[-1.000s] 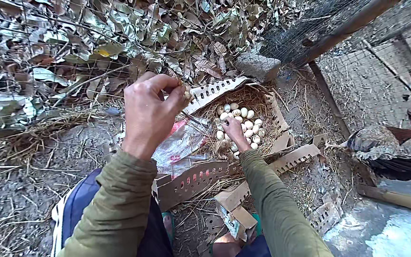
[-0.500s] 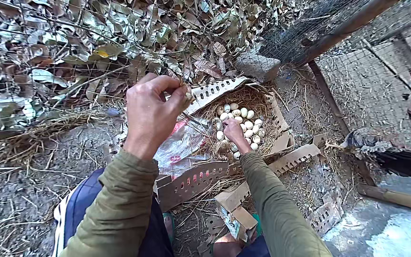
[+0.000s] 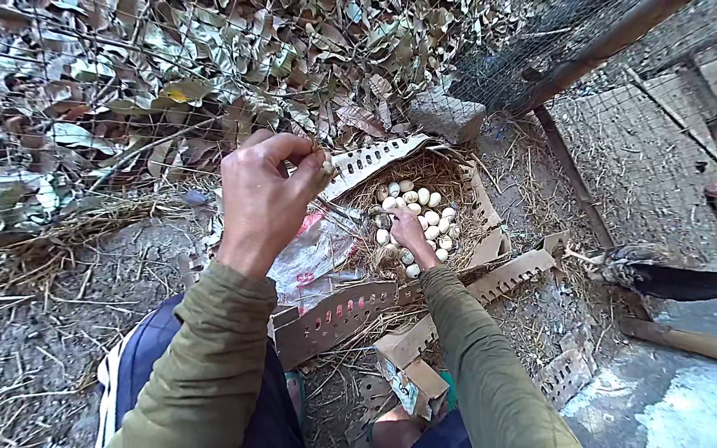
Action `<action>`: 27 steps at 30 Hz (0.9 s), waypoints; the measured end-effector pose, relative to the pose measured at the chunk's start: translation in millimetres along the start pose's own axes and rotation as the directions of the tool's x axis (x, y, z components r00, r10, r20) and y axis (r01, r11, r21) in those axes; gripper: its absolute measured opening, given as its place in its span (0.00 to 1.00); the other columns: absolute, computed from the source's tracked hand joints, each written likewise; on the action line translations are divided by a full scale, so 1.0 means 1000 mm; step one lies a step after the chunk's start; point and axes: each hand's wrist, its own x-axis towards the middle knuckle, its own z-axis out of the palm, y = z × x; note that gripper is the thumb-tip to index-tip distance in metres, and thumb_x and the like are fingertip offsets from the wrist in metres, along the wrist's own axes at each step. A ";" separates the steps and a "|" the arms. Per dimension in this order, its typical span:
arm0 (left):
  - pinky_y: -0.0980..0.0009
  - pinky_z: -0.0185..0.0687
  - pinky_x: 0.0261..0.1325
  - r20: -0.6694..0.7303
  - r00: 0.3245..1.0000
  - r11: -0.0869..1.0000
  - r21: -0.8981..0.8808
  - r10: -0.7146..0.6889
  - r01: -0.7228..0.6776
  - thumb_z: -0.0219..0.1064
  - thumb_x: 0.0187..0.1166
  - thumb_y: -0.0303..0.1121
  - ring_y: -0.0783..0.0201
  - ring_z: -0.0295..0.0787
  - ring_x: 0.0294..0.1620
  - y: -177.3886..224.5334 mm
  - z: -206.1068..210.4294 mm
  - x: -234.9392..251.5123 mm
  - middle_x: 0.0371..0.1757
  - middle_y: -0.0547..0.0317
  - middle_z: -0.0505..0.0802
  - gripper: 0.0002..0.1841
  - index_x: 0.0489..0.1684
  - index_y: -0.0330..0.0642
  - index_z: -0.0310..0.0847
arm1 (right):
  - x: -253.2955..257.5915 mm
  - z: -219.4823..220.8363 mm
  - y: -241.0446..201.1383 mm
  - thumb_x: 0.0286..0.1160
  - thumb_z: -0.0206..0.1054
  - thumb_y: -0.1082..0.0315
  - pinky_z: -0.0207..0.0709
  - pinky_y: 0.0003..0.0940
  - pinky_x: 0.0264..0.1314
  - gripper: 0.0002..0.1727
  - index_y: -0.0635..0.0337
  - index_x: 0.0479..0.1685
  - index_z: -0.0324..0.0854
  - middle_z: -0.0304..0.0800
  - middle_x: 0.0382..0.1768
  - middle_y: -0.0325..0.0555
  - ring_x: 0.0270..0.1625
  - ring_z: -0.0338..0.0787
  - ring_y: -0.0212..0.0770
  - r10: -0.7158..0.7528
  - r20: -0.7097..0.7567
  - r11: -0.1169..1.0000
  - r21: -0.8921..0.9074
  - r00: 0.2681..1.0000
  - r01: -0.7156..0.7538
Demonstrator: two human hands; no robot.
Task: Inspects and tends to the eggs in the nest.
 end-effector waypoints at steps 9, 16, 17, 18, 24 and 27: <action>0.55 0.83 0.51 0.085 0.996 0.998 -0.059 0.009 -0.004 0.67 0.83 0.41 0.61 0.88 0.44 -0.004 0.005 0.004 0.49 0.54 0.92 0.12 0.48 0.45 0.92 | -0.042 -0.056 -0.011 0.83 0.61 0.65 0.74 0.58 0.79 0.19 0.57 0.69 0.85 0.83 0.69 0.61 0.76 0.80 0.59 -0.002 -0.040 1.000 -0.030 0.999 0.001; 0.42 0.81 0.59 0.170 0.984 0.989 -0.149 0.050 -0.024 0.66 0.83 0.50 0.48 0.89 0.52 -0.031 0.031 0.015 0.55 0.39 0.91 0.22 0.57 0.38 0.87 | -0.160 -0.118 -0.062 0.85 0.56 0.68 0.74 0.58 0.74 0.19 0.60 0.66 0.86 0.88 0.63 0.60 0.70 0.85 0.58 -0.223 0.187 0.965 -0.096 0.957 0.244; 0.43 0.82 0.60 0.187 0.981 0.986 -0.166 0.043 -0.012 0.67 0.83 0.50 0.49 0.89 0.53 -0.039 0.035 0.017 0.56 0.39 0.91 0.23 0.57 0.38 0.87 | -0.178 -0.124 -0.068 0.85 0.56 0.70 0.76 0.58 0.72 0.18 0.63 0.65 0.86 0.89 0.61 0.61 0.67 0.86 0.60 -0.246 0.217 0.959 -0.087 0.945 0.270; 0.44 0.82 0.61 0.215 0.976 0.984 -0.181 0.032 0.007 0.66 0.83 0.50 0.49 0.89 0.53 -0.047 0.040 0.020 0.57 0.39 0.91 0.23 0.59 0.37 0.86 | -0.196 -0.128 -0.071 0.84 0.58 0.72 0.78 0.59 0.69 0.16 0.64 0.62 0.87 0.90 0.58 0.61 0.65 0.88 0.60 -0.266 0.236 0.954 -0.078 0.935 0.290; 0.53 0.81 0.63 0.280 0.960 0.971 -0.225 -0.012 0.077 0.67 0.82 0.45 0.53 0.87 0.52 -0.038 0.056 0.027 0.56 0.35 0.90 0.24 0.60 0.29 0.84 | -0.304 -0.159 -0.082 0.85 0.63 0.68 0.84 0.56 0.53 0.11 0.67 0.46 0.88 0.92 0.38 0.60 0.45 0.93 0.58 -0.227 0.257 0.973 0.020 0.939 0.229; 0.54 0.79 0.61 0.291 0.957 0.976 -0.203 -0.012 0.074 0.67 0.83 0.46 0.56 0.86 0.50 -0.028 0.063 0.029 0.54 0.36 0.90 0.24 0.57 0.28 0.85 | -0.337 -0.176 -0.089 0.89 0.58 0.66 0.82 0.54 0.56 0.15 0.69 0.47 0.85 0.90 0.40 0.62 0.48 0.92 0.59 -0.142 0.263 0.990 0.057 0.954 0.131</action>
